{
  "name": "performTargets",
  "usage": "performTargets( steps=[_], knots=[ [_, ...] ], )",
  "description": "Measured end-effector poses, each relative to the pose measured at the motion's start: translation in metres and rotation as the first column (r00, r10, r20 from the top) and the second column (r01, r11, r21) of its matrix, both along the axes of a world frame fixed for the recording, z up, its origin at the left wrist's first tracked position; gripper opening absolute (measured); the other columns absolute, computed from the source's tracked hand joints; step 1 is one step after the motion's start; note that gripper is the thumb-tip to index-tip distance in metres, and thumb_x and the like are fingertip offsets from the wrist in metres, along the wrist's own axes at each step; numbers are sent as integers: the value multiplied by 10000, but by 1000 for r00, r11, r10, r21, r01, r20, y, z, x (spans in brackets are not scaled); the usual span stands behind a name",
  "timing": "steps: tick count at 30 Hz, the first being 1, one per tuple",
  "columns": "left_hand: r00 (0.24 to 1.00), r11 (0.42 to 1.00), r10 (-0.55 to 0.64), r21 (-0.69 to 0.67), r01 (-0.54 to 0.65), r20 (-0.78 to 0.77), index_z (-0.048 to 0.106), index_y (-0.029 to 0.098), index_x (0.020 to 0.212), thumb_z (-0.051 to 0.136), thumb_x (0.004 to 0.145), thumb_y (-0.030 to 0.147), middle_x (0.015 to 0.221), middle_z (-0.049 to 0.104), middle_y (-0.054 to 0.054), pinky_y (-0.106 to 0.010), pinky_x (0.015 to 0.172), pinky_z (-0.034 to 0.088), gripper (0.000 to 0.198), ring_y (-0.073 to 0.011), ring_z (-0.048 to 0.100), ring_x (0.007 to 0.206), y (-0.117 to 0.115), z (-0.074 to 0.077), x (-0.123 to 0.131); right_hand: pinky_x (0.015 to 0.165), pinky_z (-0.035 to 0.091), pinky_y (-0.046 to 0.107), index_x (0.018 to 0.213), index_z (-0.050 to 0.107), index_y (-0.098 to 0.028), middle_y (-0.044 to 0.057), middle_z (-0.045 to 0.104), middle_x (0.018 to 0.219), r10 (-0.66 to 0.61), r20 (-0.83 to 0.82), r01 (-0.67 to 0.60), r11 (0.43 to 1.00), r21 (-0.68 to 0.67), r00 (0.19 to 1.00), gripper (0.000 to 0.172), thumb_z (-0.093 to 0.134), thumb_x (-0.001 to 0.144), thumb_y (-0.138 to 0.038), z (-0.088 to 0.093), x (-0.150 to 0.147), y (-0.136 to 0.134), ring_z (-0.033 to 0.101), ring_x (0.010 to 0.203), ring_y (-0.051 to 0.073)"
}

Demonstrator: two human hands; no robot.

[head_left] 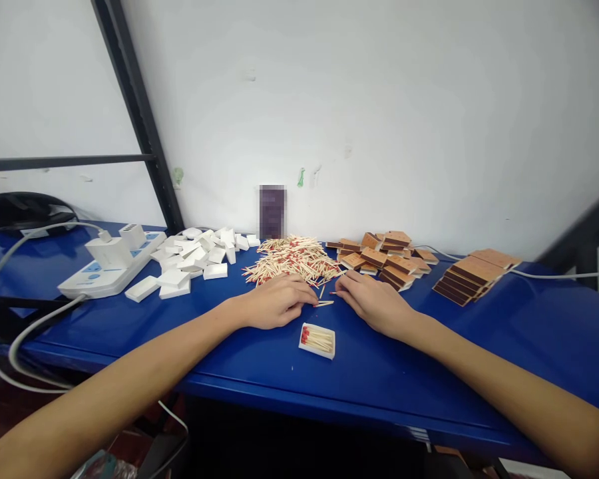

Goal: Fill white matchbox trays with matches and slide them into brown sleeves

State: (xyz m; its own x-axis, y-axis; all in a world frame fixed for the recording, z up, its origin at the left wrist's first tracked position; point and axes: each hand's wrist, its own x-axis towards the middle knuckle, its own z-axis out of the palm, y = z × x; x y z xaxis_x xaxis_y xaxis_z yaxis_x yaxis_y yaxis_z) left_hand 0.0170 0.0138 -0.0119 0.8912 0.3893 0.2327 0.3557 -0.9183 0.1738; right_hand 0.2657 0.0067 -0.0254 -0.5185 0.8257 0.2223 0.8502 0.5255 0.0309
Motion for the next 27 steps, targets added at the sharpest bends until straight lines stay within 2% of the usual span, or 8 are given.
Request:
performTargets(
  steps=[5,9,13,16,21,27],
  knots=[
    [999,999,31,-6,-31,15,600,180,1234,419,878,46,1156,670,-80,-379,974,427,422,-219,576,1078,1,-2,-1,743,436,310,974,587,-190,75,633,1012,112,-103,-117,992,-45,988,201,396,996,-249,-2,-2,5,607,870,195],
    [994,994,107,30,-108,34,517,180,1337,411,897,105,1150,618,-101,-390,941,427,459,-233,560,1044,4,-5,-2,722,412,308,1024,610,-193,46,674,901,150,-205,-181,973,-146,967,228,396,997,-267,0,-8,2,596,769,178],
    [987,983,163,83,-164,9,590,202,1263,423,911,163,1168,556,-104,-418,951,397,391,-260,498,1082,5,-7,-2,673,389,300,1065,641,-191,28,668,802,135,-268,-193,960,-204,954,312,358,1015,-313,3,-14,-4,572,681,165],
    [982,977,188,103,-185,-19,614,221,1254,434,930,207,1159,523,-101,-452,961,373,370,-277,457,1098,4,-7,-1,628,378,289,1044,654,-194,10,627,729,146,-291,-208,958,-196,945,272,421,985,-321,1,-14,-6,556,651,161],
    [978,973,201,125,-192,-61,599,236,1275,434,938,238,1157,501,-101,-468,969,364,376,-285,426,1102,3,-6,2,723,445,329,1008,649,-201,56,615,895,167,-324,-196,979,-60,931,176,550,904,-302,-6,-12,-8,579,830,200],
    [979,977,152,170,-128,-136,551,274,1329,438,939,254,1238,447,-121,-491,963,365,406,-300,416,1114,3,-3,6,851,472,386,862,636,-212,71,609,971,240,-365,-272,961,-39,899,93,557,902,-242,-7,-11,-10,562,963,228]
  ],
)
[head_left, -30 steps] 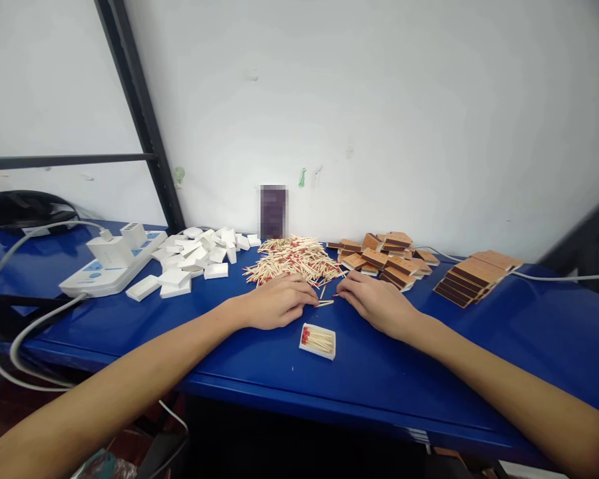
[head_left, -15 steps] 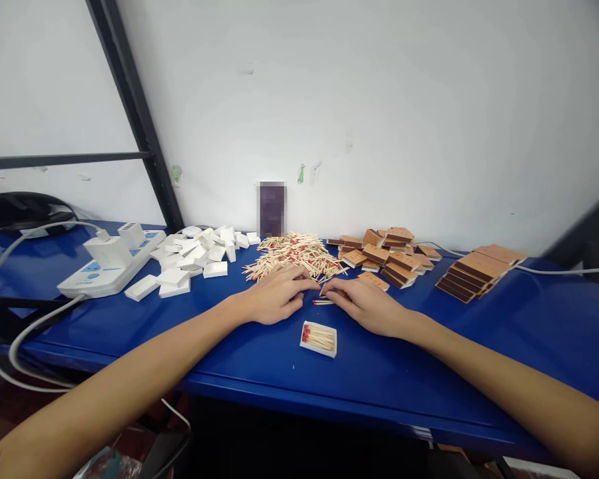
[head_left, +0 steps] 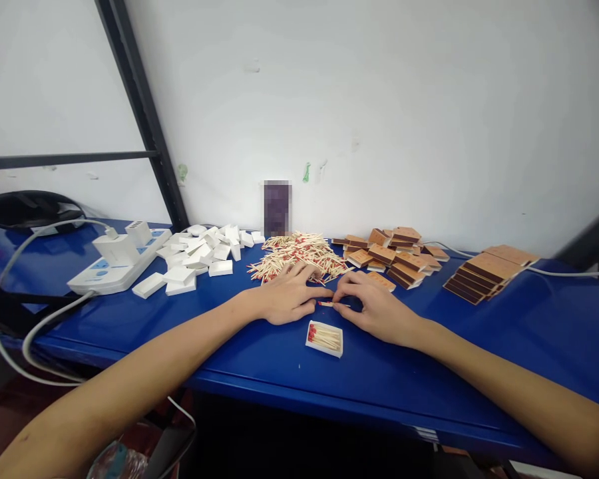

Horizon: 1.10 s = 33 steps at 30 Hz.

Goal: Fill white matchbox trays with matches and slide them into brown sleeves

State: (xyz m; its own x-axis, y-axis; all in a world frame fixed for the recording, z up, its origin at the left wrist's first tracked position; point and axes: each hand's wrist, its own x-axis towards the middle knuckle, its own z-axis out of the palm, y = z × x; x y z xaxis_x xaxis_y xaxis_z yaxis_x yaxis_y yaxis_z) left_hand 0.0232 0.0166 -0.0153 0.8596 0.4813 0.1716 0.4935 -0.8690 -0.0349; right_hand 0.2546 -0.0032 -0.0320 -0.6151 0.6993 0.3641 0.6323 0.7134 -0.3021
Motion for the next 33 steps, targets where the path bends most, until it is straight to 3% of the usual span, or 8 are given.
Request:
performTargets(
  steps=[5,11,16,26,29,33],
  knots=[
    [994,996,24,81,-32,104,591,248,1262,478,906,238,1158,492,-103,-460,954,358,374,-282,426,1088,2,0,-4,910,461,395,837,632,-209,83,609,1074,-13,-32,14,999,46,999,80,572,890,-211,-3,0,1,568,1036,235],
    [968,975,118,160,-155,221,678,196,999,443,909,221,961,562,-70,-406,878,343,253,-249,446,977,15,4,-21,834,460,399,838,635,-199,69,658,955,-45,24,44,998,48,999,95,559,893,-190,-5,-1,0,574,912,229],
    [946,967,183,127,-223,269,689,195,921,398,915,233,889,585,-56,-380,828,330,293,-232,464,913,18,14,-31,751,460,352,857,645,-195,59,662,901,-61,33,60,997,38,998,93,559,885,-176,-4,-1,-2,587,832,208],
    [972,979,161,98,-179,172,694,194,949,382,922,229,857,632,-54,-365,811,333,315,-225,496,901,22,18,-39,732,463,329,852,641,-192,47,657,872,-13,28,12,999,43,1000,87,561,876,-167,-2,0,-1,608,801,189],
    [980,986,145,68,-155,136,689,181,900,415,878,219,814,653,-39,-333,787,360,278,-188,539,803,24,26,-48,720,471,321,847,641,-191,47,652,866,7,15,-8,999,36,1000,92,558,876,-164,-2,1,-1,613,778,180],
    [963,966,260,-19,-259,66,643,162,713,480,823,282,675,632,-21,-277,618,343,231,-141,518,610,22,39,-59,718,483,303,831,643,-191,46,655,864,48,-41,-46,998,50,998,93,568,866,-148,-4,1,1,620,780,172]
  ],
)
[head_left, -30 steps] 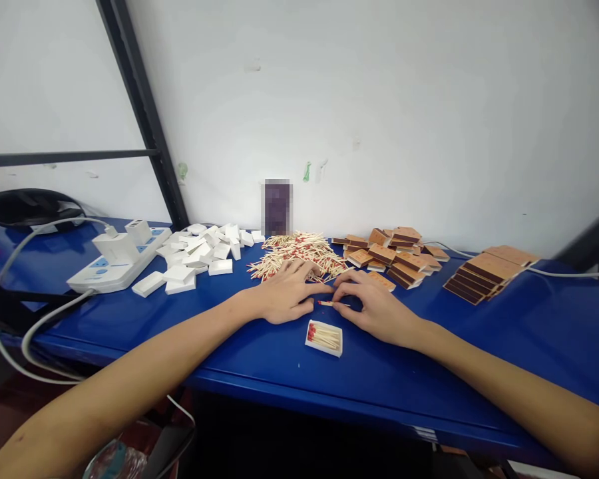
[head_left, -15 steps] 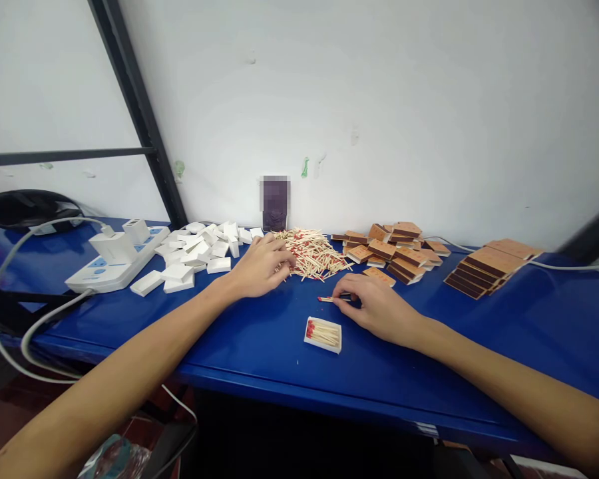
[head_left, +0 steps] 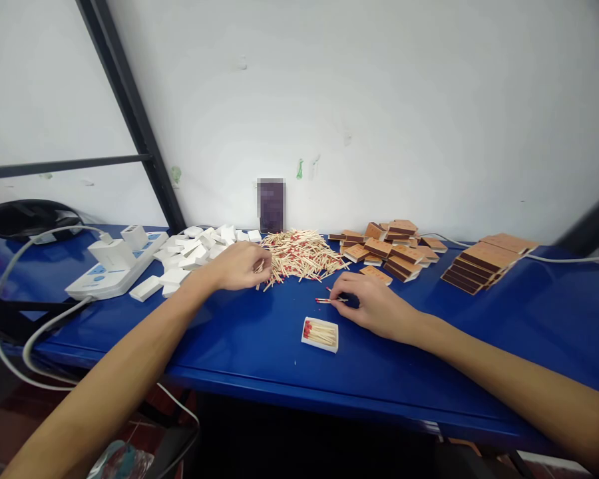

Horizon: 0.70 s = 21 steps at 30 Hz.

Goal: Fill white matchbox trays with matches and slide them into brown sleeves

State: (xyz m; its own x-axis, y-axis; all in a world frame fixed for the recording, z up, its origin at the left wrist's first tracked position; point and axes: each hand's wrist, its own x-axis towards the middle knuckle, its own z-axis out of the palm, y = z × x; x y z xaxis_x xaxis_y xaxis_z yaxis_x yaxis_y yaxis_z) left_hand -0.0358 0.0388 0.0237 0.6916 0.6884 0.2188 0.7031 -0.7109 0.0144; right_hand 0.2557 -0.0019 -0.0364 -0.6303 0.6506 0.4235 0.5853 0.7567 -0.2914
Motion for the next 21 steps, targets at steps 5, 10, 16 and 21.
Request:
performTargets(
  steps=[5,10,16,21],
  knots=[
    [996,995,47,-81,-53,-77,561,164,585,566,806,412,553,578,-1,-266,542,284,332,-109,459,506,-4,2,-2,727,495,304,863,642,-194,51,665,896,62,-76,-61,998,6,995,110,553,869,-129,-3,-2,1,622,798,168],
    [997,989,-8,-148,-4,-81,598,174,606,570,734,265,579,608,7,-263,538,298,160,-112,475,507,-6,-3,3,752,512,325,875,637,-202,67,658,949,102,-110,-103,995,-5,989,144,519,883,-120,0,-4,-1,625,849,178],
    [998,982,-36,-189,26,-51,645,179,668,562,704,214,615,636,10,-258,553,341,96,-120,508,529,-9,0,5,834,510,382,984,639,-215,72,672,1012,35,-92,-32,999,28,995,138,575,869,-173,0,-2,1,624,941,210],
    [997,980,-65,-191,56,-42,669,187,714,580,713,200,641,641,13,-256,560,347,90,-124,521,554,-8,-3,5,821,497,380,1024,633,-199,52,703,909,-29,-50,30,1000,4,998,161,592,869,-210,-2,-1,3,628,912,216]
  ],
)
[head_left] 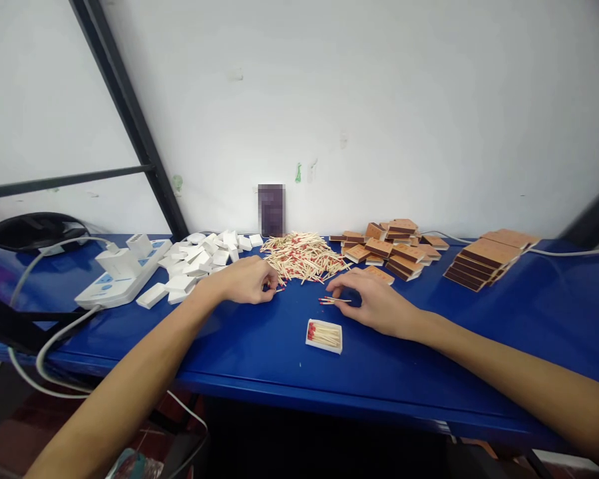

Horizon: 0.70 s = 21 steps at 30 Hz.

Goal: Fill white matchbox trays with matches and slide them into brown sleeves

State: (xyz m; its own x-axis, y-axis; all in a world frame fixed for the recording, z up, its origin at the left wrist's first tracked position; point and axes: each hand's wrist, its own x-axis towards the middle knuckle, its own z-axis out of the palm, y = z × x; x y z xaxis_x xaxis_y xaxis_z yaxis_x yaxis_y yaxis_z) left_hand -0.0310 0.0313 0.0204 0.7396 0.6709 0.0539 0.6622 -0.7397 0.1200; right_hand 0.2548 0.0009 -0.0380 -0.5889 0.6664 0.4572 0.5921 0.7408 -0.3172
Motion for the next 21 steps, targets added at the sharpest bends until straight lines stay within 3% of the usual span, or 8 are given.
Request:
performTargets(
  steps=[8,11,14,17,21],
  knots=[
    [996,996,-83,-33,82,-25,696,186,802,572,735,143,621,590,28,-242,552,367,147,-111,508,545,-4,1,3,767,484,344,937,666,-209,45,714,909,56,9,-56,998,-33,998,149,548,870,-148,0,-3,-2,635,847,195],
    [990,990,-139,-12,139,0,697,195,838,561,775,119,734,622,12,-242,631,413,168,-121,560,651,-7,-4,13,767,485,345,920,675,-205,43,718,890,82,-7,-83,996,-45,997,149,546,877,-144,1,-6,-4,636,831,191],
    [982,982,-186,30,185,41,692,200,918,530,857,121,895,651,-19,-258,726,437,191,-140,600,802,-9,-14,28,774,490,339,921,681,-207,38,710,875,120,-26,-121,992,-44,992,147,552,887,-145,1,-8,-5,631,826,183],
    [966,966,-245,106,236,85,671,201,962,524,918,152,879,655,-18,-273,759,436,161,-147,605,824,-9,-25,43,798,498,343,909,692,-221,47,686,886,125,-55,-125,992,0,991,142,572,885,-148,-1,-11,-5,615,884,191],
    [962,949,-237,245,199,134,626,186,926,566,937,250,849,656,-10,-286,753,424,89,-158,602,812,-7,-34,49,915,476,397,965,667,-231,51,688,989,165,-76,-163,986,35,983,138,572,898,-157,-3,-11,-3,602,997,205]
  ],
)
